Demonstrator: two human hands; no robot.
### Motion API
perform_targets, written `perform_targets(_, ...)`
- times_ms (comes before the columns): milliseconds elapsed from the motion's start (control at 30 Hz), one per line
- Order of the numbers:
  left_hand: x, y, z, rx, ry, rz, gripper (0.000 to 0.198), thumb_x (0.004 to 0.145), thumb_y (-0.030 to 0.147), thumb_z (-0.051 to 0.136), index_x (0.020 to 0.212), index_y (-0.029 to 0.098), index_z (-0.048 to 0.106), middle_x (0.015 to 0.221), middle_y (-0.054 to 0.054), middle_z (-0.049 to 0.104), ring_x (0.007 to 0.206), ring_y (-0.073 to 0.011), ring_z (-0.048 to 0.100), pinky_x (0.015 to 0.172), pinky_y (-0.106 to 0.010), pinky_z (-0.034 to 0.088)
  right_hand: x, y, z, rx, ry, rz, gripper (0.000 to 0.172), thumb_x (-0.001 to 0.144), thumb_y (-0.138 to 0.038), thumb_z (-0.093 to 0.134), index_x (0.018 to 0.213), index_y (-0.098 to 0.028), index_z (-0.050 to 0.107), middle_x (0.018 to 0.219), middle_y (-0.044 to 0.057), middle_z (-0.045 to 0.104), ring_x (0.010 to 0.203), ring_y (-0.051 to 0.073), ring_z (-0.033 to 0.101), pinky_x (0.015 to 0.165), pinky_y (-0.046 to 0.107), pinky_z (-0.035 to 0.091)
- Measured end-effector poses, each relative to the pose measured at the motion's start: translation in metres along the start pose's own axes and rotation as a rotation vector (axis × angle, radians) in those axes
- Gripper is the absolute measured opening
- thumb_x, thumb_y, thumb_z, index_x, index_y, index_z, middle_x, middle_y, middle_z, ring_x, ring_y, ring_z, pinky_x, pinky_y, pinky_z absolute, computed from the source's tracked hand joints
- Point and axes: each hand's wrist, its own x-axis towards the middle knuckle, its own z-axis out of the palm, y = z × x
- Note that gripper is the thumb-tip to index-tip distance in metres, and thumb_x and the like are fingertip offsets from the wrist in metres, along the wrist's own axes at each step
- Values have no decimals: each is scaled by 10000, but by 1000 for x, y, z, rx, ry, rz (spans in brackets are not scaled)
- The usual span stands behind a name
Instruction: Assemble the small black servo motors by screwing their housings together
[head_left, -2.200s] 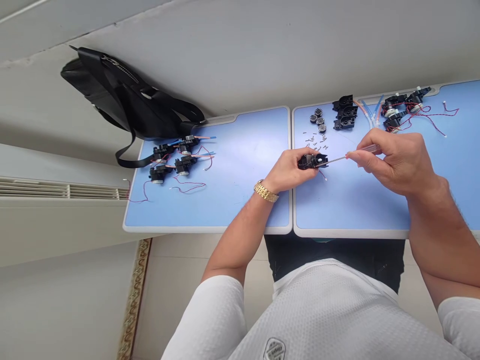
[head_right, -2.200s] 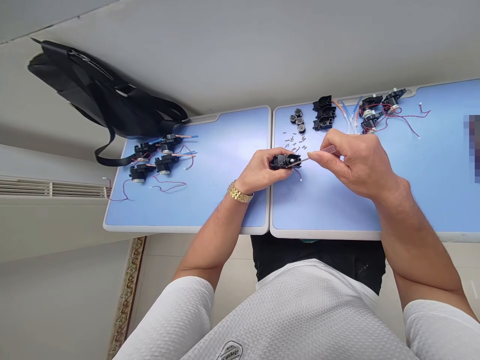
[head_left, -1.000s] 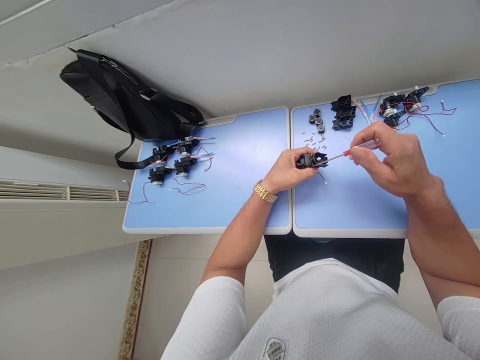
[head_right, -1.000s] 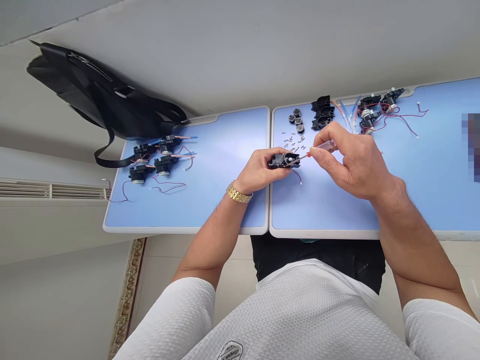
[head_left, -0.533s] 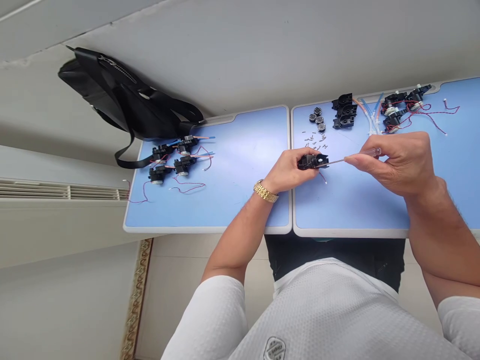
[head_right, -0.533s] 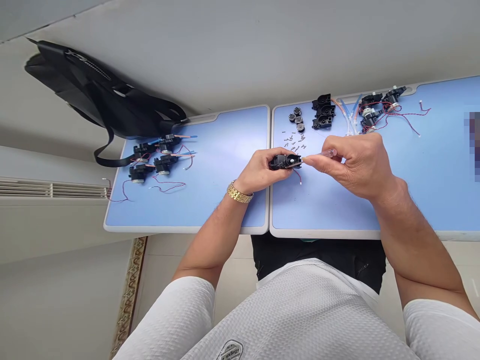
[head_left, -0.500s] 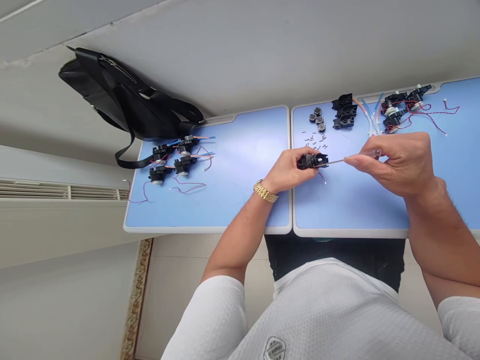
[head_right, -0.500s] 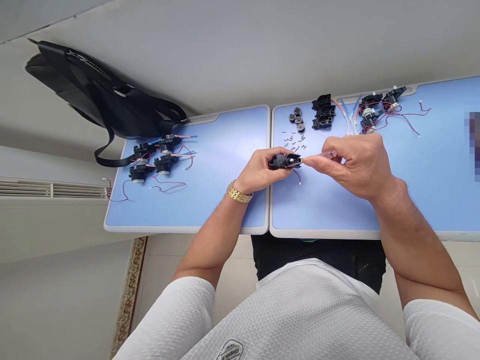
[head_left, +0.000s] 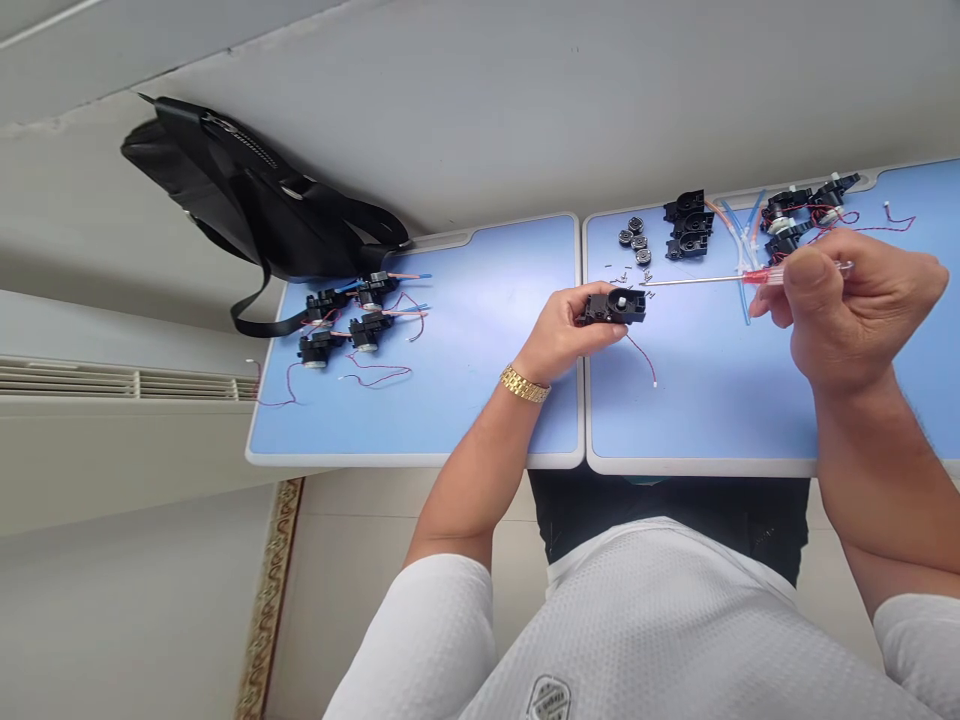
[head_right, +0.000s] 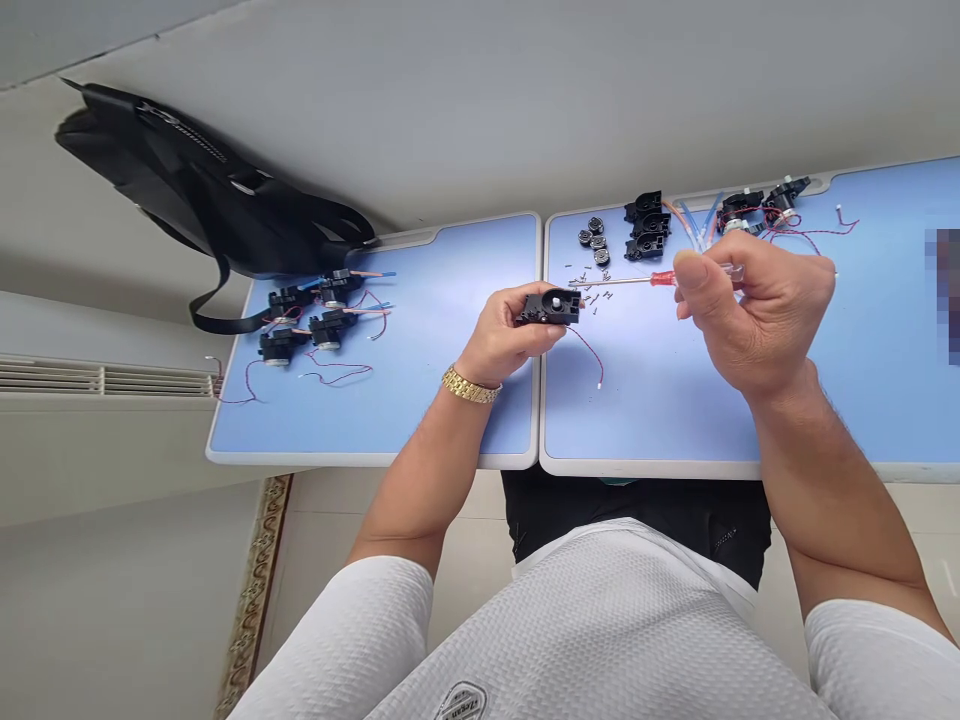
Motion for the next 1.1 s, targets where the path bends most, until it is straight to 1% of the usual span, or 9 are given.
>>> perform_targets(100,0,0,-4,-51,-12,-14,403,763,499,877,1055,235,796,669,40,446,540,-89,328,512,-307,307,-1,1,1,32,119,-96,576,1035,-693,783,665,-259,700,509,-26,584,454,165,585,540,378,492)
perform_targets(200,0,0,-6,-62,-13,-15,500,773,570,882,1141,237,819,650,53,386,520,-90,308,504,-319,310,-2,1,0,6,91,-87,586,1051,-693,765,664,-259,697,527,-22,618,473,169,617,550,379,511)
perform_targets(300,0,-1,-7,-69,-13,-9,572,779,596,879,1215,229,834,626,64,347,506,-95,313,504,-327,333,-1,1,-1,-12,66,-78,573,1058,-675,767,668,-260,696,544,-15,650,486,168,635,518,369,460)
perform_targets(400,0,-2,-7,-82,-18,5,554,787,593,872,1203,229,836,618,66,339,502,-93,295,502,-326,325,-1,0,-1,-13,67,-77,577,1051,-687,768,669,-261,690,543,-13,655,486,172,643,495,370,423)
perform_targets(567,1,0,-6,-92,-10,0,479,798,582,878,1127,240,819,611,75,313,503,-92,268,495,-322,299,0,-6,1,0,53,-40,582,1027,-735,761,669,-286,669,534,-7,655,497,204,668,474,388,439)
perform_targets(667,1,1,-4,-87,15,-25,410,794,521,896,1071,239,787,641,66,367,522,-85,283,501,-312,291,0,-12,-1,53,5,-50,468,1046,-663,770,742,-311,719,574,1,701,528,226,691,473,412,445)
perform_targets(833,1,1,0,-4,52,6,319,799,414,874,1029,223,763,705,39,524,562,-86,387,522,-289,328,-1,-18,-3,15,-145,-87,63,1042,-367,846,981,-380,852,778,-22,821,650,246,737,620,472,563)
perform_targets(967,2,2,4,126,87,69,239,779,347,850,951,205,765,740,29,597,634,-96,474,592,-272,412,-1,-16,0,114,-138,-65,37,1012,-366,896,1046,-381,888,791,-30,822,698,248,786,630,461,600)
perform_targets(1100,1,2,7,240,86,97,230,784,303,825,987,196,806,789,12,672,676,-106,524,632,-260,448,-4,-17,0,130,-147,-44,51,1004,-381,914,1051,-395,900,851,-31,848,756,253,818,617,454,604)
